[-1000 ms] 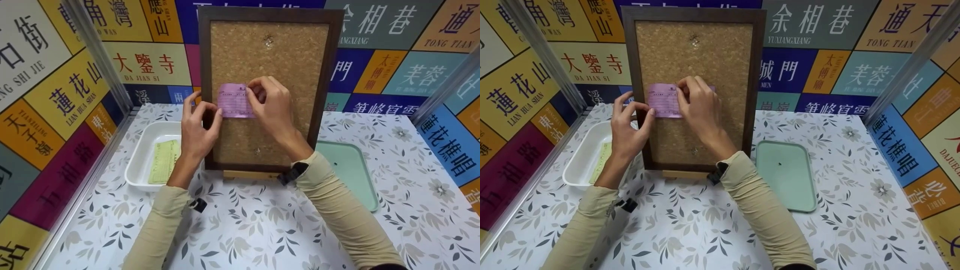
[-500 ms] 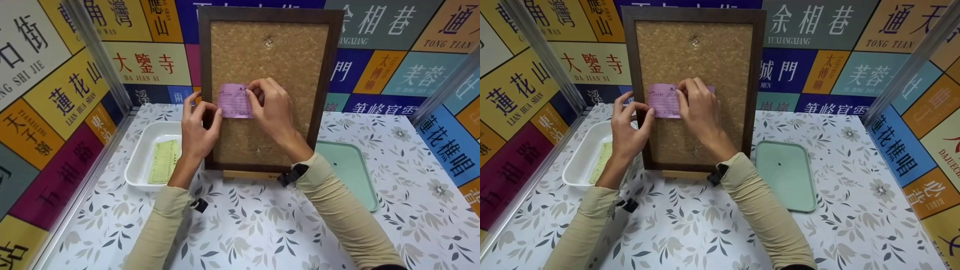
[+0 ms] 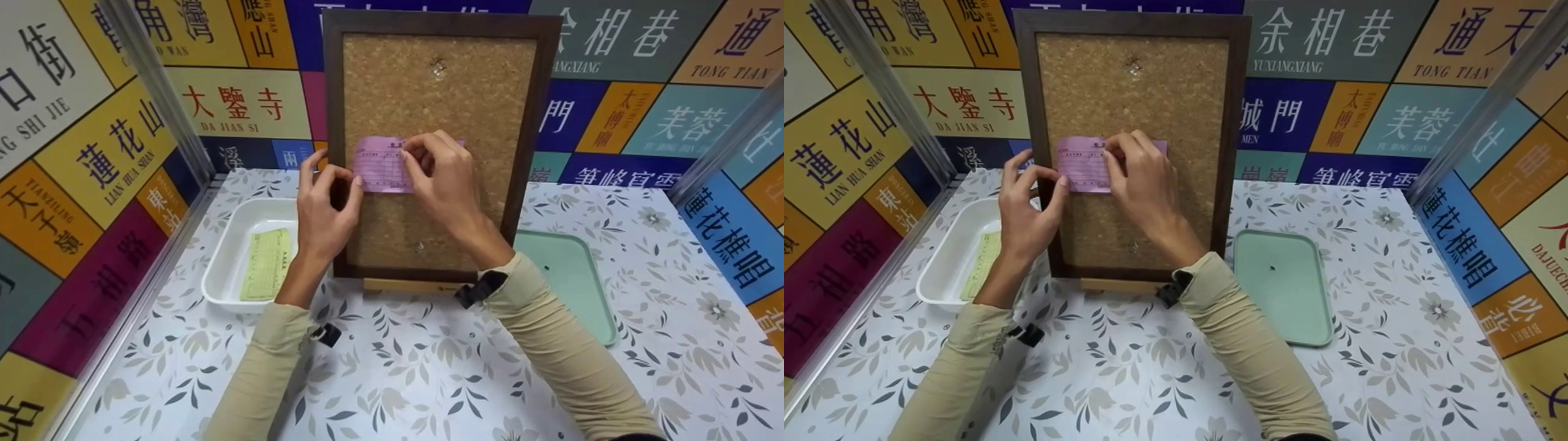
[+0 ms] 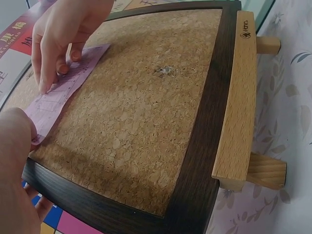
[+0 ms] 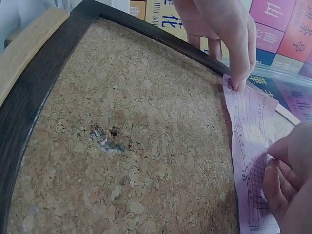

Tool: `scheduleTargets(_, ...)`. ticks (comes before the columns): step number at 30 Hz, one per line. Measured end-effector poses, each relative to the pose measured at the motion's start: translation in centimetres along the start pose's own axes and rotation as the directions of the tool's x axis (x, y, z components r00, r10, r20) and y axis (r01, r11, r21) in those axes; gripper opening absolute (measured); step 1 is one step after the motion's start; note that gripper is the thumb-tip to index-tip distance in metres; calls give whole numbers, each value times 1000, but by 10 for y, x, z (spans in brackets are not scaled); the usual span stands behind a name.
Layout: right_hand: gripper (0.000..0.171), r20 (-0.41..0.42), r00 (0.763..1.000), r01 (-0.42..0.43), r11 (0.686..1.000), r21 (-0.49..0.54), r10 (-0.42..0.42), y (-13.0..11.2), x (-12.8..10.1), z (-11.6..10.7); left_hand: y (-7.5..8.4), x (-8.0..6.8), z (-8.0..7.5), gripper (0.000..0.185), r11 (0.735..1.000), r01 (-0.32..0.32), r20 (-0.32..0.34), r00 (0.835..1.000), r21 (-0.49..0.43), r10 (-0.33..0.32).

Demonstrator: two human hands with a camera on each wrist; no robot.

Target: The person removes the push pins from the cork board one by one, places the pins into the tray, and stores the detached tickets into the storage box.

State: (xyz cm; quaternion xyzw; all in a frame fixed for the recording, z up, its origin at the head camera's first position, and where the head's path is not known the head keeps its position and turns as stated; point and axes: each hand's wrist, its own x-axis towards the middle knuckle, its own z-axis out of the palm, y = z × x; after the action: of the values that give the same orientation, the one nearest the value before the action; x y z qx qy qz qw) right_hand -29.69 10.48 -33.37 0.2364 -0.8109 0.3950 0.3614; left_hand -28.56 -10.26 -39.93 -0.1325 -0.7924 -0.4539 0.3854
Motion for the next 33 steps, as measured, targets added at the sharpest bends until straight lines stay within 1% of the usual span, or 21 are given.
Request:
scheduleTargets(10,10,-21,1000,-18,998,66,19,0,-2,-5,1,0,0,17,1000,10,3,1000,-3,-10)
scheduleTargets(14,11,-43,999,3,997,81,1,3,-2,-9,1,0,-1,16,1000,10,-3,1000,-3,-10)
scheduleTargets(21,10,-72,997,42,997,59,-38,12,-5,-15,1,0,-2,15,1000,6,-16,1000,0,-6)
scheduleTargets(29,6,-93,996,8,994,111,3,19,-11,-25,3,1,-7,12,999,32,-13,999,-10,-32)
scheduleTargets(33,7,-100,995,3,994,114,9,21,-15,-33,4,1,-11,12,999,46,-10,999,-16,-46)
